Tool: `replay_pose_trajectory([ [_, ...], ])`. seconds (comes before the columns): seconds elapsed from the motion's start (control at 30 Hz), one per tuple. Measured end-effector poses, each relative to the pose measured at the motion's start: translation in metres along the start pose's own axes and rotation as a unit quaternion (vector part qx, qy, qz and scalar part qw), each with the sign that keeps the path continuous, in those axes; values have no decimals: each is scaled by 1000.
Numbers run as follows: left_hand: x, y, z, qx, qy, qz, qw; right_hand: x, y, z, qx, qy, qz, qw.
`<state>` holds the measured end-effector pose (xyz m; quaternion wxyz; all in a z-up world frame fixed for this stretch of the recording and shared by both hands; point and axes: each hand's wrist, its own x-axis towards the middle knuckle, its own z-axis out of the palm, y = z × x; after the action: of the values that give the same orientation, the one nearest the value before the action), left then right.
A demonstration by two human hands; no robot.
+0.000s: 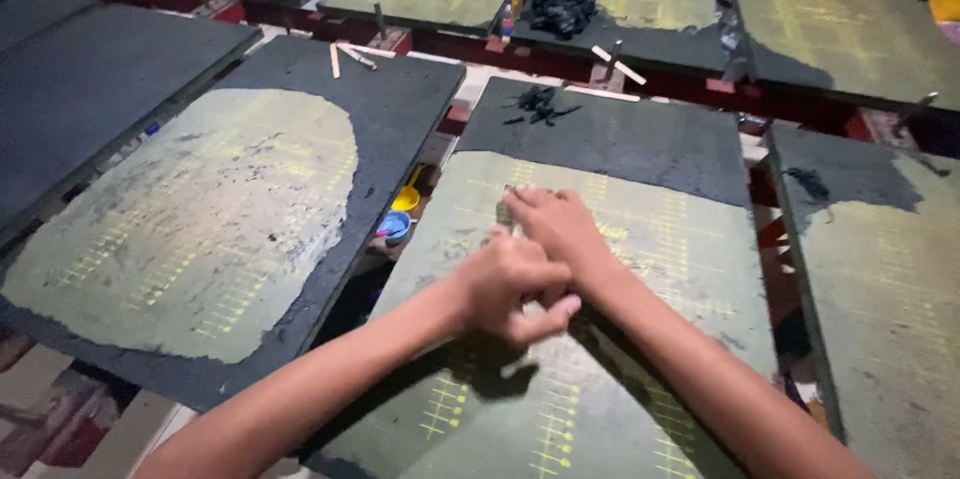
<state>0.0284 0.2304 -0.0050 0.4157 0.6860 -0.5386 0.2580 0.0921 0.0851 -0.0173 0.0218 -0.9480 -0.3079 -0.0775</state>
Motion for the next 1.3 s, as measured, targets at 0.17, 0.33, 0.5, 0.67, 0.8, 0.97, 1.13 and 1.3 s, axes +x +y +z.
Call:
replay_pose_trajectory([
  [0.17, 0, -48, 1, 51, 46, -6, 998, 39, 29, 17, 52, -7, 13, 999],
  [0.33, 27, -66, -11, -22, 83, -7, 996, 54, 23, -7, 83, -67, 123, 987],
  [0.5, 33, -47, -18, 18, 105, 11, 994, 54, 7, -16, 13, -68, 130, 989],
  [0.67, 8, -23, -34, 20, 53, -77, 995, 62, 22, 33, -13, -37, 50, 998],
  [0.8, 4, -53, -33, 41, 62, -86, 994, 88, 32, 42, -22, -38, 93, 995],
  [0.97, 32, -76, -35, 24, 95, -91, 991, 87, 25, 11, 56, -18, 160, 985],
  [1.13, 34, -68, -22, 49, 115, -95, 988, 77, 24, 1, 50, 22, 146, 988],
  [1.3, 22, -31, -52, 11, 52, -154, 987, 61, -11, -21, 14, -82, 91, 992],
])
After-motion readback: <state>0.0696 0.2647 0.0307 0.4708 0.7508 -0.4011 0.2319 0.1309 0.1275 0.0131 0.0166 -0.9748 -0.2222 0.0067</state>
